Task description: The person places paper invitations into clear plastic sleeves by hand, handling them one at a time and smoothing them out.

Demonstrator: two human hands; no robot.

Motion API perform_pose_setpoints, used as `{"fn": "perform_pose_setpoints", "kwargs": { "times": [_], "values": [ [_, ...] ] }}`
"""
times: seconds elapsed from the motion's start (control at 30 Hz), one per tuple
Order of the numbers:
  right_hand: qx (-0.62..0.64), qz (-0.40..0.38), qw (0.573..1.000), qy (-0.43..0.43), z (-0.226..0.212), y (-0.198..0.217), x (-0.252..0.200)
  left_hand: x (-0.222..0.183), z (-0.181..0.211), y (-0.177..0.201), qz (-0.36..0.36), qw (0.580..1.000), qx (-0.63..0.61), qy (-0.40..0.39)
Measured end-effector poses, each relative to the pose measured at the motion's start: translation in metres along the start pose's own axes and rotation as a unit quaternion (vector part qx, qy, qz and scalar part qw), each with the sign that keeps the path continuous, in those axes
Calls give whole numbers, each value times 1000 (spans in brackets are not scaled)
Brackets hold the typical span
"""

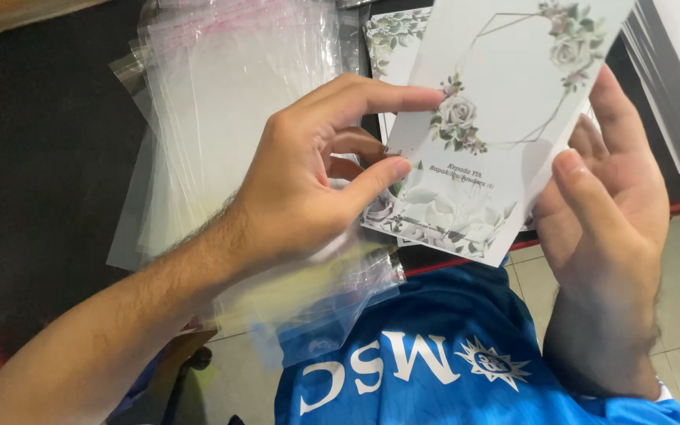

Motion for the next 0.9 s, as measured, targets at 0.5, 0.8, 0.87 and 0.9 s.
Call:
{"fn": "perform_pose_setpoints", "kwargs": {
  "times": [0.5,0.8,0.87,0.9],
  "values": [
    [202,55,977,-31,5,2,18,-15,-9,-27,-108,946,220,-211],
    [211,54,976,-22,6,1,18,-14,-3,-24,-96,945,204,-236],
    [201,62,977,-10,5,1,17,-13,-1,-23,-96,952,185,-224],
    [201,62,978,-9,6,1,17,-13,1,-22,-96,952,185,-225]
  ]
}}
Point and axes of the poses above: each hand's wrist, its own x-axis towards the middle knuckle, its own y-axis out of the back of the hand, z = x × y, the point moved 7 cm from there along x, towards the middle knuckle, and after that the axes turned 8 degrees about x, right-handed, at the moved point
